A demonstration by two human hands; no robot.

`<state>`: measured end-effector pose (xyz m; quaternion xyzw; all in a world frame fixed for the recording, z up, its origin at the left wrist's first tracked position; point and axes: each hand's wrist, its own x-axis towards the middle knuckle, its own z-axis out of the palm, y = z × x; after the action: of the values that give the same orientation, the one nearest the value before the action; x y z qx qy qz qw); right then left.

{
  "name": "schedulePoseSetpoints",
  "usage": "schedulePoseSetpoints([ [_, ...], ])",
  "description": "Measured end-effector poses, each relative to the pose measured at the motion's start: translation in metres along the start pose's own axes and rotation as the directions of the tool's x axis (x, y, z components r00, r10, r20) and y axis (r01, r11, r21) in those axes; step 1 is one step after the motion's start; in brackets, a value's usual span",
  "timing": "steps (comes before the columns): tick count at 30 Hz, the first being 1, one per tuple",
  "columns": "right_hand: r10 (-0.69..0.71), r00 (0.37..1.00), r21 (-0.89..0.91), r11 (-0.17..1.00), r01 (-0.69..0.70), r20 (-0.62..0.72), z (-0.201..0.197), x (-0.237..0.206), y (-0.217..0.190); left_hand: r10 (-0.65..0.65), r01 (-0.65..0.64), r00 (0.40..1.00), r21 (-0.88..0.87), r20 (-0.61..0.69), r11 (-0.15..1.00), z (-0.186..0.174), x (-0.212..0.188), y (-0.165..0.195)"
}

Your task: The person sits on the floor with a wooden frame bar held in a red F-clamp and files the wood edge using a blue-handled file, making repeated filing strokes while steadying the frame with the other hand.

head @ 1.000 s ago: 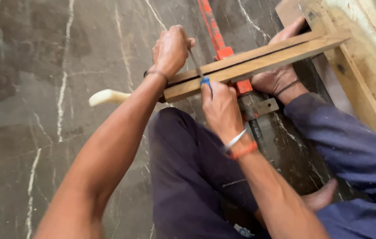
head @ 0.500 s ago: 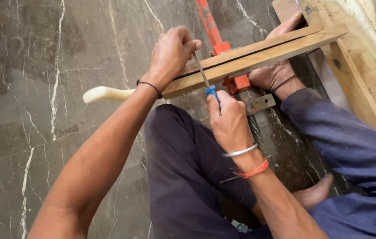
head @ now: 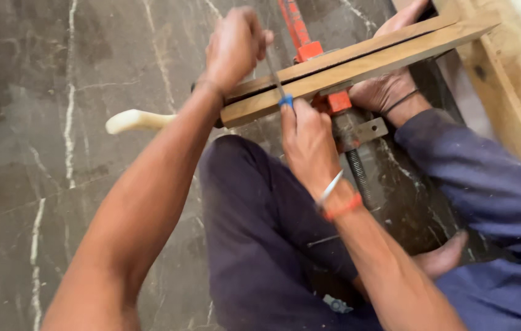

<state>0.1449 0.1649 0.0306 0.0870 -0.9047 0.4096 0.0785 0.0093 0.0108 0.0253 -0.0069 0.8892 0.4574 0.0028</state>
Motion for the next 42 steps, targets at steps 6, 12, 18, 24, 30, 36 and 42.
schedulePoseSetpoints([
  [6, -0.014, 1.000, -0.049, 0.999, 0.013, -0.014, -0.005, -0.031, 0.012, 0.146, -0.143, 0.989, 0.142, -0.015, 0.980, 0.009, -0.007, -0.019],
  [12, -0.050, 0.997, -0.075, 0.996, 0.045, -0.064, -0.001, -0.022, 0.010, 0.156, -0.151, 0.986, 0.064, -0.067, 0.986, 0.016, -0.010, -0.018],
  [18, -0.148, 0.988, -0.100, 0.985, 0.144, -0.038, 0.007, 0.007, 0.017, -0.040, 0.041, 0.998, -0.021, 0.058, 0.999, -0.006, 0.015, -0.006],
  [24, 0.074, 0.997, -0.021, 0.997, -0.074, 0.024, -0.011, -0.054, 0.020, 0.257, -0.246, 0.965, 0.154, -0.057, 0.957, 0.020, -0.028, -0.024],
  [30, -0.020, 0.999, -0.039, 0.999, 0.018, -0.044, 0.004, 0.007, 0.006, -0.062, 0.059, 0.997, 0.068, 0.044, 0.996, -0.006, 0.011, 0.004],
  [36, 0.095, 0.995, -0.045, 0.994, -0.095, 0.011, -0.020, -0.043, 0.001, 0.161, -0.162, 0.987, 0.141, 0.016, 0.977, 0.016, -0.024, -0.014],
  [42, -0.025, 0.999, -0.061, 0.998, 0.024, -0.025, 0.009, 0.000, 0.021, 0.038, -0.033, 0.998, 0.097, -0.046, 0.995, 0.011, 0.006, -0.017],
])
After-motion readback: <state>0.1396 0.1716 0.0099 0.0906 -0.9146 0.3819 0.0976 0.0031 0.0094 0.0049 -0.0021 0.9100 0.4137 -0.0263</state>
